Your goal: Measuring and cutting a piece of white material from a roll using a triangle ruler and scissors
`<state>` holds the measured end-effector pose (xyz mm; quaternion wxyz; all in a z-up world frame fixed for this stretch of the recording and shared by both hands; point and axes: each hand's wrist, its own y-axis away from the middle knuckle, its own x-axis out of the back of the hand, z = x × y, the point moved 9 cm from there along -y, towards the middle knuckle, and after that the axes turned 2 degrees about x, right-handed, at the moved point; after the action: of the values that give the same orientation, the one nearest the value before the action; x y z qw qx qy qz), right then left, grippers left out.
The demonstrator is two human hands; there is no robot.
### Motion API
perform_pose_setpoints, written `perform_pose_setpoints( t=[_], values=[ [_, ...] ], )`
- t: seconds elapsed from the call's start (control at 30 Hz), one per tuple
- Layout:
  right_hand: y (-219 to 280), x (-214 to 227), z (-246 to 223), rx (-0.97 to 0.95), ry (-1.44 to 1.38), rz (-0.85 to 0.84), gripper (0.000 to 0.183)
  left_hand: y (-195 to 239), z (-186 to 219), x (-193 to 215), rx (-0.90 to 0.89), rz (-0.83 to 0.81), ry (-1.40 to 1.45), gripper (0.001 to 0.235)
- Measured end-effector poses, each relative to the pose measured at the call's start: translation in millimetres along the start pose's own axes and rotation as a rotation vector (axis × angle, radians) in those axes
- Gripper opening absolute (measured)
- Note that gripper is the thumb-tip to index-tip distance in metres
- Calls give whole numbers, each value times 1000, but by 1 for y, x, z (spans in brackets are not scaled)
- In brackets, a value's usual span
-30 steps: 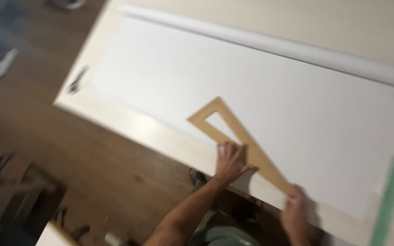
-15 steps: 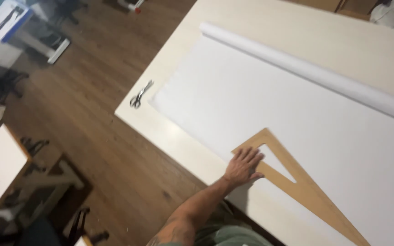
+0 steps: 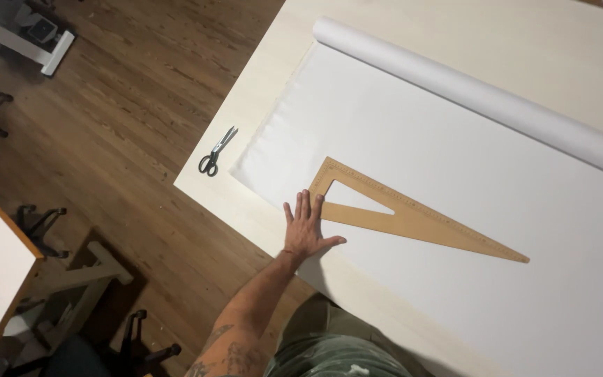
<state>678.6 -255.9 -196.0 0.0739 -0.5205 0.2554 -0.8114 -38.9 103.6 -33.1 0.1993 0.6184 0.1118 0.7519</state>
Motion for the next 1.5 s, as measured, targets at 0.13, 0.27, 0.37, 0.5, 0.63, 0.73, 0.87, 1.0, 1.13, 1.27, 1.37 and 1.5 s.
perform_pose_setpoints(
  t=[0.13, 0.27, 0.37, 0.5, 0.63, 0.73, 0.87, 1.0, 1.13, 1.27, 1.37, 1.5],
  values=[
    [-23, 46, -109, 89, 162, 38, 32, 16, -9, -22, -4, -4, -1, 137],
    [-127, 176, -222, -185, -258, -176, 24, 38, -14, -33, -120, 181, -23, 135],
    [-159, 206, -282, -421, -866, -312, 19, 30, -20, -30, -173, 229, -11, 131],
    [-177, 225, -346, -356, -960, -347, 22, 21, -47, -19, -251, 298, -192, 98],
    [-204, 227, -388, -260, -871, -310, 26, -8, -86, 1, -278, 370, -422, 97],
    [-223, 231, -428, -230, -803, -333, 17, -44, -127, 17, -254, 100, -139, 89],
    [-251, 233, -486, -195, -739, -345, 19, -91, -173, 49, -335, 251, -99, 88],
    [-273, 228, -524, -213, -740, -310, 19, -128, -196, 73, -381, 295, -47, 89],
    [-288, 213, -541, -239, -663, -318, 15, -147, -208, 79, -399, 240, -52, 91],
    [-303, 201, -547, -303, -753, -349, 16, -152, -208, 86, -406, 288, -10, 91],
    [-316, 190, -558, -353, -816, -359, 14, -157, -214, 83, -404, 299, 27, 91],
    [-333, 187, -558, -426, -813, -369, 10, -163, -214, 71, -409, 311, 23, 93]
  ],
)
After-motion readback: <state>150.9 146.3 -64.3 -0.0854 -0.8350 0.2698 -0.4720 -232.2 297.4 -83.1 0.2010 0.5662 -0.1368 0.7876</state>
